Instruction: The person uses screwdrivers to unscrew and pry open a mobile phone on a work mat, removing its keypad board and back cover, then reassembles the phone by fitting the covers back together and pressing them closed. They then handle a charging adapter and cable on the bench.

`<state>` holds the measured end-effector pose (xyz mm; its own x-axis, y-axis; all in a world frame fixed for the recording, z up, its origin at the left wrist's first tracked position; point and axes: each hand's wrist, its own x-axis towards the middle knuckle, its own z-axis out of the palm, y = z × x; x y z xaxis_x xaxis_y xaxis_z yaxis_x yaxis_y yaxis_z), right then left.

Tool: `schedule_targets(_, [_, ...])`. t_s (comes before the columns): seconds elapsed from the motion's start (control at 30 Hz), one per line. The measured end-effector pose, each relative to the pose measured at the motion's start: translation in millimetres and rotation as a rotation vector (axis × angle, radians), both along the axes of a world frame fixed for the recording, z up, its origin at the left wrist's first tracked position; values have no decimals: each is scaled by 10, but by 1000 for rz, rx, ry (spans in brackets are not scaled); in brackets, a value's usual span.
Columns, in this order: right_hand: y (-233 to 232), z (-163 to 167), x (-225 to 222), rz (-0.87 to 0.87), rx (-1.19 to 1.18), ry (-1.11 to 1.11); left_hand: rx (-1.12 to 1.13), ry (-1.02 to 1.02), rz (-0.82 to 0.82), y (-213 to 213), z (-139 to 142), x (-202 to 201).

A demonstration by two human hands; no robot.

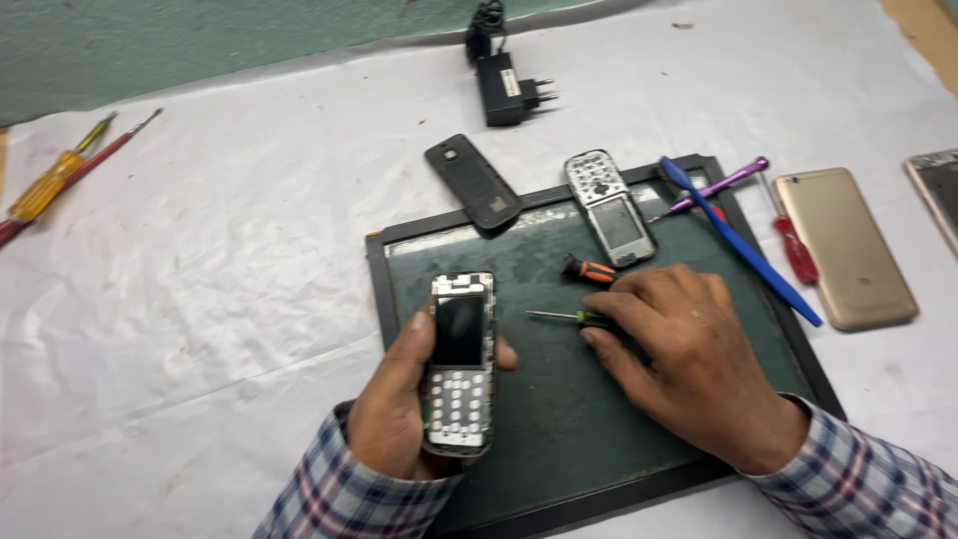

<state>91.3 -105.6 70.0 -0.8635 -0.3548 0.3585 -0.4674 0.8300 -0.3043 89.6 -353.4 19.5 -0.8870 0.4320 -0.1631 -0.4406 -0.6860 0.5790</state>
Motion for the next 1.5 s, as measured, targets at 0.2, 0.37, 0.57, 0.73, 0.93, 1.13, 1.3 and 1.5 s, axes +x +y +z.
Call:
schedule_targets(0.2, [53, -86, 65, 12, -45, 8, -176, -159, 32, 55, 7, 29])
schedule_targets(0.37, [114, -140, 140, 47, -47, 26, -165, -49, 77, 141, -45, 101])
schedule_targets(0.57, [65, -340, 350, 53, -40, 99, -165, 6, 74, 84, -242, 286])
schedule_targets(0.73, [-43, -511, 560, 42, -23, 181, -173, 46, 47, -60, -360, 493])
schedule_targets(0.93, [-70, -494, 702, 53, -41, 213, -220, 66, 55, -57, -308, 637])
schedule_targets(1.13, [-16, -557, 785, 70, -23, 207, -225, 61, 60, -15, -371, 688])
schedule_targets(1.3, [-10, -600, 694, 61, -14, 179, -250, 48, 60, 0, -426, 610])
schedule_targets(1.5, [-121, -601, 701, 65, -11, 198, -237, 70, 63, -80, -430, 614])
